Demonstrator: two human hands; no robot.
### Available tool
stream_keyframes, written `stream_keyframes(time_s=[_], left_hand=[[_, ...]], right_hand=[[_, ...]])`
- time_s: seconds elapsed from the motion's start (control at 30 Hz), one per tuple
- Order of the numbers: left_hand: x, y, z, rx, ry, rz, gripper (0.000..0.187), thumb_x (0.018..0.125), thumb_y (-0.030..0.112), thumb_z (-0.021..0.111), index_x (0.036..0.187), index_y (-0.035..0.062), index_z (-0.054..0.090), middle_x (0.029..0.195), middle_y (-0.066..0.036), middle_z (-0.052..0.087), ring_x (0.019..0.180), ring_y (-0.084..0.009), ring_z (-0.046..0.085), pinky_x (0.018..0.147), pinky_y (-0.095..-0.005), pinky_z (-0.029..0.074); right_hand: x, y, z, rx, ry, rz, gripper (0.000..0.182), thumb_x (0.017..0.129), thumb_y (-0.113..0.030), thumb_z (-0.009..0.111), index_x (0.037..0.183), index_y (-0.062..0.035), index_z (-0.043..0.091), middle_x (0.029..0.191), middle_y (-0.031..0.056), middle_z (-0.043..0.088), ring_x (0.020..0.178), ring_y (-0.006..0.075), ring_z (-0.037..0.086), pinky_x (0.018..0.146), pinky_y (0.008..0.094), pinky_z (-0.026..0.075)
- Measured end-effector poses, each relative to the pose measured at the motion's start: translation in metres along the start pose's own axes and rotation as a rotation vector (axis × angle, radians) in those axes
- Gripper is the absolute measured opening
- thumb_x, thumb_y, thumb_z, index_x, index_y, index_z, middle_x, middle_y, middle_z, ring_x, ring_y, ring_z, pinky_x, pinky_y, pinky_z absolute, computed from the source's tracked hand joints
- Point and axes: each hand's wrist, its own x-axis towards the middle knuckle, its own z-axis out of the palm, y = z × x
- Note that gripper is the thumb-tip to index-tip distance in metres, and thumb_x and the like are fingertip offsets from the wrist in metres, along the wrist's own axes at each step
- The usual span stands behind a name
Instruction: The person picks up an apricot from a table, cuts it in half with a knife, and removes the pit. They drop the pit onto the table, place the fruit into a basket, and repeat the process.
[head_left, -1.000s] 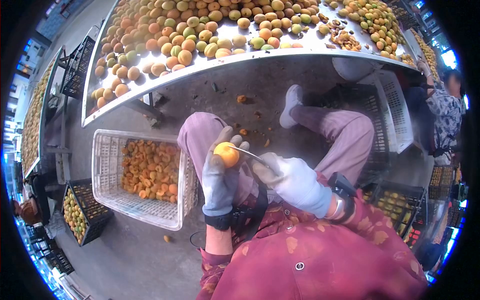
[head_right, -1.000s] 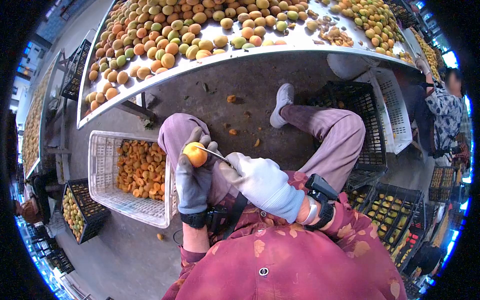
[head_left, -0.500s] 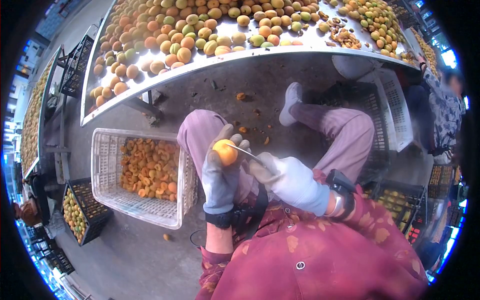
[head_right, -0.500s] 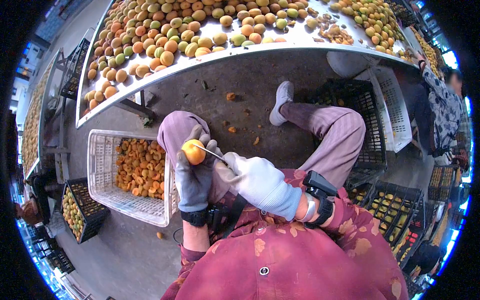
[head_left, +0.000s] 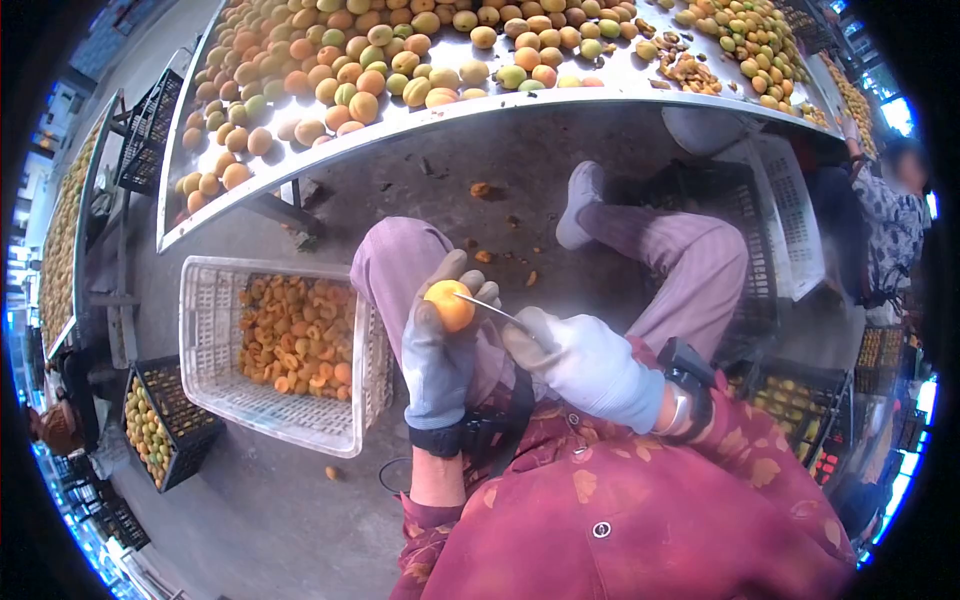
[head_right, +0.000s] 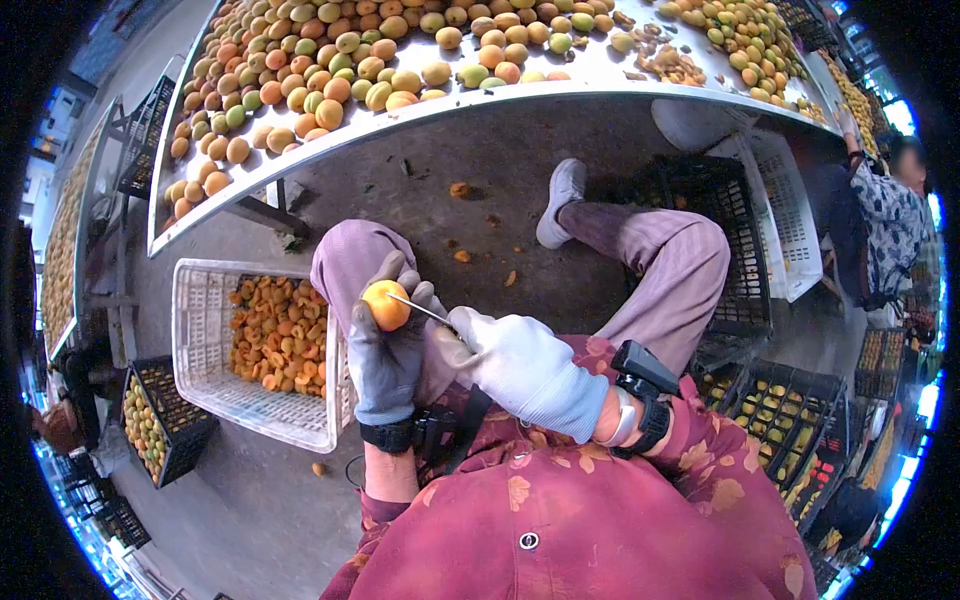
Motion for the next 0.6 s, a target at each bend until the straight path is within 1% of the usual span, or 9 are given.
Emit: stream_keyframes(time_s=[0.07,0.23,0.3,0.37,0.4,0.43,0.5,0.53,0.6], left_hand=[[0.000,-0.001,0.000,0.010,-0.013,0.001,0.078,0.089,0.051,0.060,0.138,-0.0066,0.037,0.120,-0.016,0.058,0.110,-0.0268,0.059,0.099,-0.0381,0.045],[0.000,-0.005,0.000,0.033,-0.008,0.011,0.077,0.091,0.050,0.057,0.139,-0.0070,0.036,0.123,-0.017,0.057,0.112,-0.0280,0.058,0.099,-0.0384,0.046],[0.001,-0.010,0.001,-0.128,0.031,-0.035,0.079,0.092,0.051,0.055,0.140,-0.0071,0.033,0.129,-0.019,0.053,0.117,-0.0290,0.055,0.102,-0.0399,0.043],[0.001,-0.012,0.004,-0.163,0.015,-0.067,0.079,0.092,0.052,0.053,0.141,-0.0063,0.032,0.133,-0.019,0.050,0.119,-0.0287,0.053,0.104,-0.0401,0.041],[0.001,-0.011,0.004,-0.199,0.002,-0.099,0.080,0.093,0.054,0.052,0.143,-0.0055,0.031,0.137,-0.020,0.046,0.122,-0.0284,0.051,0.105,-0.0402,0.039],[0.001,-0.011,0.004,-0.197,0.005,-0.095,0.080,0.093,0.054,0.052,0.143,-0.0055,0.031,0.137,-0.020,0.046,0.122,-0.0284,0.051,0.105,-0.0402,0.039],[0.001,-0.011,0.004,0.072,-0.018,-0.069,0.084,0.092,0.063,0.044,0.145,-0.0004,0.030,0.130,-0.015,0.052,0.119,-0.0257,0.052,0.104,-0.0378,0.039],[0.001,-0.012,0.005,0.073,-0.021,-0.070,0.084,0.092,0.063,0.044,0.145,-0.0004,0.030,0.130,-0.015,0.052,0.119,-0.0257,0.052,0.104,-0.0378,0.039],[0.001,-0.012,0.006,0.403,0.018,0.048,0.085,0.088,0.059,0.055,0.144,-0.0009,0.033,0.125,-0.012,0.056,0.109,-0.0209,0.056,0.096,-0.0328,0.044]], right_hand=[[0.001,-0.001,0.002,-0.078,-0.067,0.097,0.023,0.094,-0.031,0.054,0.097,-0.0081,0.059,0.075,0.0175,0.062,0.071,0.0379,0.063,0.059,0.0417,0.048],[0.002,0.003,0.010,-0.015,-0.041,0.077,0.026,0.095,-0.033,0.053,0.098,-0.0079,0.057,0.074,0.0185,0.062,0.070,0.0392,0.063,0.059,0.0435,0.048],[0.003,0.011,0.021,0.034,-0.013,0.069,0.026,0.095,-0.034,0.053,0.098,-0.0078,0.056,0.074,0.0188,0.062,0.070,0.0397,0.063,0.059,0.0439,0.047],[0.006,0.022,0.038,-0.030,0.120,-0.104,0.032,0.096,-0.039,0.048,0.094,-0.0068,0.053,0.071,0.0201,0.062,0.065,0.0404,0.063,0.053,0.0481,0.049],[0.006,0.019,0.035,0.006,0.056,-0.014,0.023,0.095,-0.030,0.053,0.102,-0.0085,0.056,0.076,0.0187,0.062,0.072,0.0403,0.062,0.059,0.0430,0.048],[0.006,0.018,0.031,0.008,0.053,-0.017,0.023,0.095,-0.030,0.053,0.102,-0.0085,0.056,0.076,0.0187,0.062,0.072,0.0403,0.062,0.059,0.0430,0.048],[0.008,0.021,0.021,0.030,0.026,0.006,0.022,0.094,-0.028,0.055,0.102,-0.0081,0.056,0.076,0.0183,0.062,0.072,0.0395,0.062,0.059,0.0430,0.048],[0.008,0.022,0.014,0.024,0.019,0.018,0.021,0.093,-0.027,0.056,0.099,-0.0076,0.055,0.077,0.0182,0.062,0.072,0.0392,0.062,0.060,0.0429,0.048],[0.005,0.029,0.003,-0.034,0.010,-0.044,0.020,0.093,-0.027,0.056,0.100,-0.0076,0.056,0.078,0.0181,0.062,0.073,0.0392,0.062,0.060,0.0429,0.048]])
